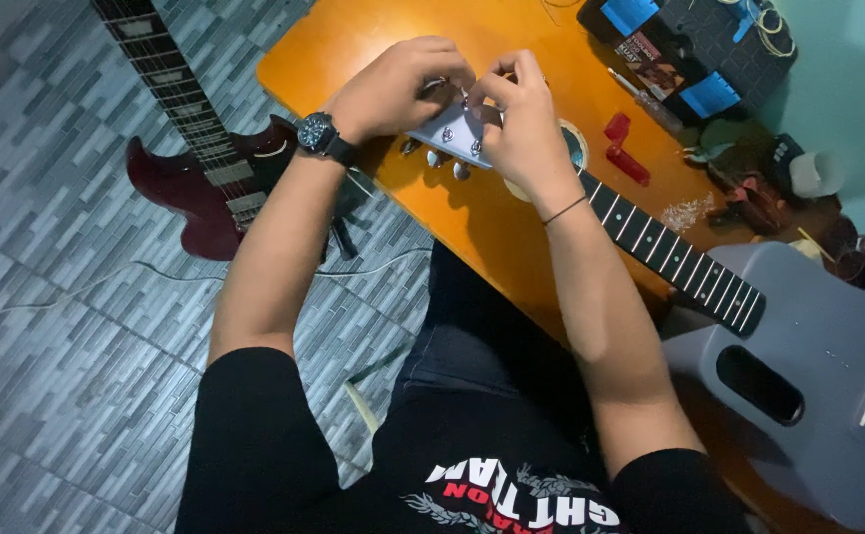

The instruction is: The person strings a grey acoustic guitar lying on an orange table. They thread new strings through the bridge and tie them to the tuning pegs on the headstock, repeating the process for multiple strings. The person also uses a small white spray bottle to apply liquid to the guitar's fretboard.

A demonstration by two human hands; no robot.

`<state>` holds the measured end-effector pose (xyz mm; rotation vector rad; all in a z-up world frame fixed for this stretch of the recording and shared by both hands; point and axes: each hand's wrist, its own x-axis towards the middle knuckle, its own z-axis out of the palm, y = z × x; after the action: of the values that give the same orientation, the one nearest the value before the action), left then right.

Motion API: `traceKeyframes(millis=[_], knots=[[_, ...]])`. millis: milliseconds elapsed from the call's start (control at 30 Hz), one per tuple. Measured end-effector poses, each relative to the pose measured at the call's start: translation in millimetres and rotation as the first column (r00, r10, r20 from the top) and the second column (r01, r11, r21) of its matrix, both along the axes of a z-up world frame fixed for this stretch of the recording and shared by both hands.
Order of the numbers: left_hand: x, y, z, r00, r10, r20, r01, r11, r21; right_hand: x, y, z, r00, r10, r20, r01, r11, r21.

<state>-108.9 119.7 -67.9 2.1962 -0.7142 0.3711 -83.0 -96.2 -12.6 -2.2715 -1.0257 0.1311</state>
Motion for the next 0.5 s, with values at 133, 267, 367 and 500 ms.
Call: traceKeyframes(millis=[133, 267, 367, 500], knots=[[10.1, 0.8, -8.0, 0.998, -0.041, 0.053, 0.038, 0.998, 0.055, -0.1, 0.4, -0.4, 0.999, -0.036, -0.026, 0.037, 0.999, 0.014], [23.6, 2.3, -11.2, 0.999, -0.043, 0.027, 0.038, 0.987, 0.158, 4.5, -1.4, -7.6, 0.999, -0.050, 0.002, 0.050, 0.998, 0.040], [27.4, 6.0, -7.1, 0.996, -0.075, -0.055, 0.082, 0.988, 0.129, 3.3, -0.3, -10.1, 0.996, -0.053, 0.070, 0.051, 0.998, 0.025], [37.5, 11.4, -10.6, 0.971, -0.137, -0.196, 0.142, 0.990, 0.013, -0.8, -1.4, -8.0, 0.992, -0.011, 0.128, 0.012, 1.000, -0.002]])
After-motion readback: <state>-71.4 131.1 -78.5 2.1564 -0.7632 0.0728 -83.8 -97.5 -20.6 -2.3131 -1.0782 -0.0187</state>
